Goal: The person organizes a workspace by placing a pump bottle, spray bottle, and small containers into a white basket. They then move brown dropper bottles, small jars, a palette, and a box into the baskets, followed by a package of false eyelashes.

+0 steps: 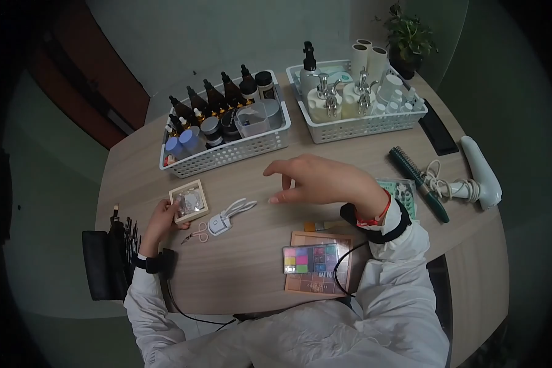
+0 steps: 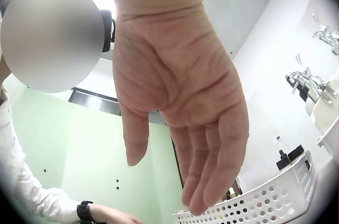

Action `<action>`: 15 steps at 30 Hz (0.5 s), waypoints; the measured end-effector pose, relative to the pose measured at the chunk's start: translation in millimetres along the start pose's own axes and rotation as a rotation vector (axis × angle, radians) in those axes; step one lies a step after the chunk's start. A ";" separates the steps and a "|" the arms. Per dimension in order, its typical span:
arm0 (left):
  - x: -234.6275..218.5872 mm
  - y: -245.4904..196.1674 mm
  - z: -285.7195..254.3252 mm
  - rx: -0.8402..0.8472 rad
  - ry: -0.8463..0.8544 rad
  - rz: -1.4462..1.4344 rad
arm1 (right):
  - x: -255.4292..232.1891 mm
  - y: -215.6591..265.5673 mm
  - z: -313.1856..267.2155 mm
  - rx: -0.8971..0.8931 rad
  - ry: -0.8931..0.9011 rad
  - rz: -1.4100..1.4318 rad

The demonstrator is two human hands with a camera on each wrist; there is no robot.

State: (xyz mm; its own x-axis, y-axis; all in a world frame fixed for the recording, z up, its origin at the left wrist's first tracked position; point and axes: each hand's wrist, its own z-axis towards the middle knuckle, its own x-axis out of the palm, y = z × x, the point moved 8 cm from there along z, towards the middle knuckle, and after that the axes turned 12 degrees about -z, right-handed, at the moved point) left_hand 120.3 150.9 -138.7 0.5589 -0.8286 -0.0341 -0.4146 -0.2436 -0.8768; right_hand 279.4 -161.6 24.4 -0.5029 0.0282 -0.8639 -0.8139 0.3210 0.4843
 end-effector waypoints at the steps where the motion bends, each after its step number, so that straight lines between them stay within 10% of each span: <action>1: 1.1 1.7 -2.1 -0.029 0.004 0.008 | -0.6 -0.5 0.2 0.000 -0.003 -0.006; 8: 6.3 -7.1 -7.2 -0.011 -0.003 0.495 | -1.6 1.8 -3.6 0.013 -0.008 -0.018; 12: 45.2 -76.8 -69.0 0.718 -0.222 0.986 | -6.1 1.5 -5.1 -0.053 -0.075 -0.048; 15: 143.5 -108.3 -150.6 0.832 0.177 0.916 | -10.8 1.1 -5.3 -0.080 -0.133 -0.048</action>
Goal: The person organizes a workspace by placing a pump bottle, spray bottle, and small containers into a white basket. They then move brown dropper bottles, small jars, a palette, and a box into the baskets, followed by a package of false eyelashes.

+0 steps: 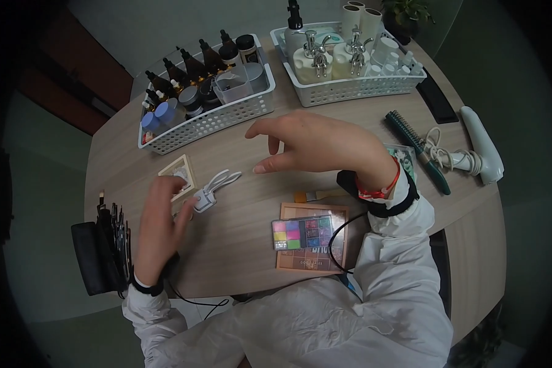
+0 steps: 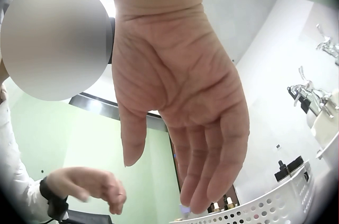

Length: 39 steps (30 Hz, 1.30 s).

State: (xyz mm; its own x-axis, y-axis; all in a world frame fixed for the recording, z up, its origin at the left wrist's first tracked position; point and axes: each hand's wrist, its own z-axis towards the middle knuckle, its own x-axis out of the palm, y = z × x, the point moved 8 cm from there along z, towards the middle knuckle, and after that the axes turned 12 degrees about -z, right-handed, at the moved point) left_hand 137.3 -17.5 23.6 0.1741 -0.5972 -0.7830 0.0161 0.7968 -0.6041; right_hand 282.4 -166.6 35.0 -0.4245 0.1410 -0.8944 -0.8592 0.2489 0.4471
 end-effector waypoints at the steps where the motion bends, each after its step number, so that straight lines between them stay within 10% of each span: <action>1: 18.2 -32.2 -2.5 0.148 0.129 -0.052 | -0.7 0.1 0.2 -0.005 0.012 -0.003; 7: 143.2 -82.7 -19.3 0.495 0.533 0.103 | -13.2 1.6 -4.1 0.050 -0.007 0.052; 12: 171.4 -78.2 -21.6 0.514 0.501 0.082 | -13.8 4.2 -5.6 0.085 0.019 0.061; 39: 103.2 -9.4 -55.3 0.341 0.237 0.090 | 124.9 8.4 9.7 0.001 0.580 -0.332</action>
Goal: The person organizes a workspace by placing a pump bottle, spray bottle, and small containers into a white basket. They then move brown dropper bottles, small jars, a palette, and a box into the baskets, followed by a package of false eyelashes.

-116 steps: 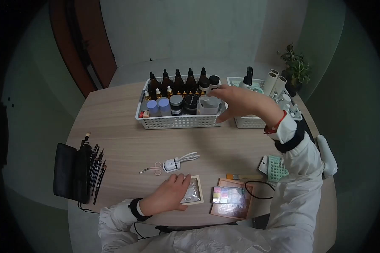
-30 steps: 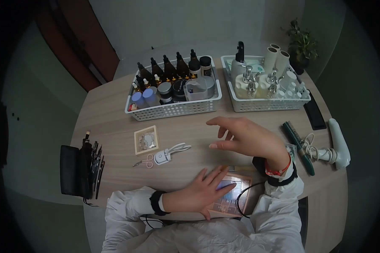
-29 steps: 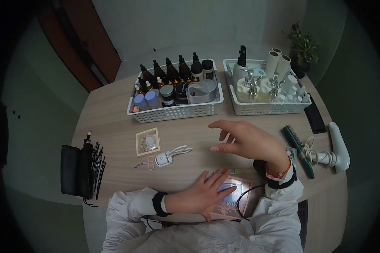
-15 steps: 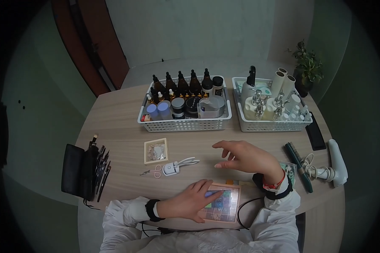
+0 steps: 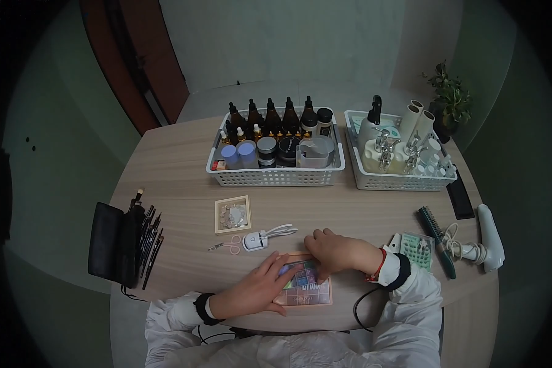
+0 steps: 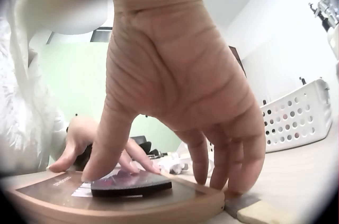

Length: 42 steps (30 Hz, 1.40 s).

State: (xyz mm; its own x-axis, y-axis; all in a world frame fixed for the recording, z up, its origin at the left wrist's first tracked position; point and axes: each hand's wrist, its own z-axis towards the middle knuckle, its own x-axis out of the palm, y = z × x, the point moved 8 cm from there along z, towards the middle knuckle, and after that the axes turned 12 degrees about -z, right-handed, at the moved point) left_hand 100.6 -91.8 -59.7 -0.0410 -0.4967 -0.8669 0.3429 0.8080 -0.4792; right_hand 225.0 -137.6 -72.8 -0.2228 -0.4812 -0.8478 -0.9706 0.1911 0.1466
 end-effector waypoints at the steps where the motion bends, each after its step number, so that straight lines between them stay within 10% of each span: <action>1: -1.1 -0.4 -0.9 0.015 -0.016 -0.043 | -0.3 1.6 1.2 0.028 -0.008 -0.040; 42: 14.9 -22.9 -40.8 0.065 0.182 -0.341 | 12.8 18.2 21.8 0.077 0.070 0.071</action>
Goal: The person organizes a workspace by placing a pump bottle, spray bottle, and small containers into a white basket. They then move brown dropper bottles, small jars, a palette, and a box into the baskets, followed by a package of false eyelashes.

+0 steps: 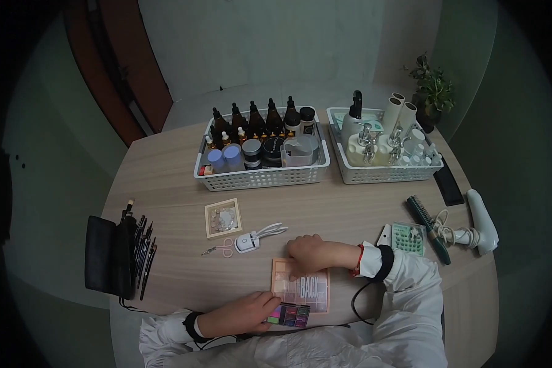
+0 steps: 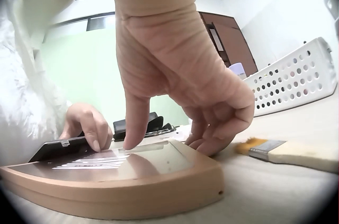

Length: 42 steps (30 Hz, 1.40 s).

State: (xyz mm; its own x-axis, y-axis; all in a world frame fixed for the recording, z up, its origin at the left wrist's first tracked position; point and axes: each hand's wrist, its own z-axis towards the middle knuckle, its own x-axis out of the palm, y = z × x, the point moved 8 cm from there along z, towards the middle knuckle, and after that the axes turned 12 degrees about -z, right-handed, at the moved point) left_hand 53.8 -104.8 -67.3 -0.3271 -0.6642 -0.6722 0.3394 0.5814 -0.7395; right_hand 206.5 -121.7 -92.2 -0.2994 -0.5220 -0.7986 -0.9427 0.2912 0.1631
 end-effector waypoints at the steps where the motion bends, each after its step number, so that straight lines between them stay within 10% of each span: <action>1: 2.8 0.3 -0.6 0.001 -0.001 0.005 | 2.0 2.0 0.8 -0.009 -0.028 -0.037; 24: -15.6 5.2 -10.9 -0.053 -0.170 0.373 | 23.1 -3.0 0.7 -0.252 0.196 0.379; 42: -10.2 11.9 -13.1 -0.156 -0.020 0.383 | -89.5 -47.7 -57.6 0.010 -0.238 0.450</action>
State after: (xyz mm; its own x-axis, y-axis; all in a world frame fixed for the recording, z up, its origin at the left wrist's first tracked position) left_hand 49.6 -84.9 -69.6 -0.1855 -0.3940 -0.9002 0.2945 0.8517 -0.4334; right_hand 269.7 -135.0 5.0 -0.6328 -0.1466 -0.7603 -0.7260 0.4536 0.5169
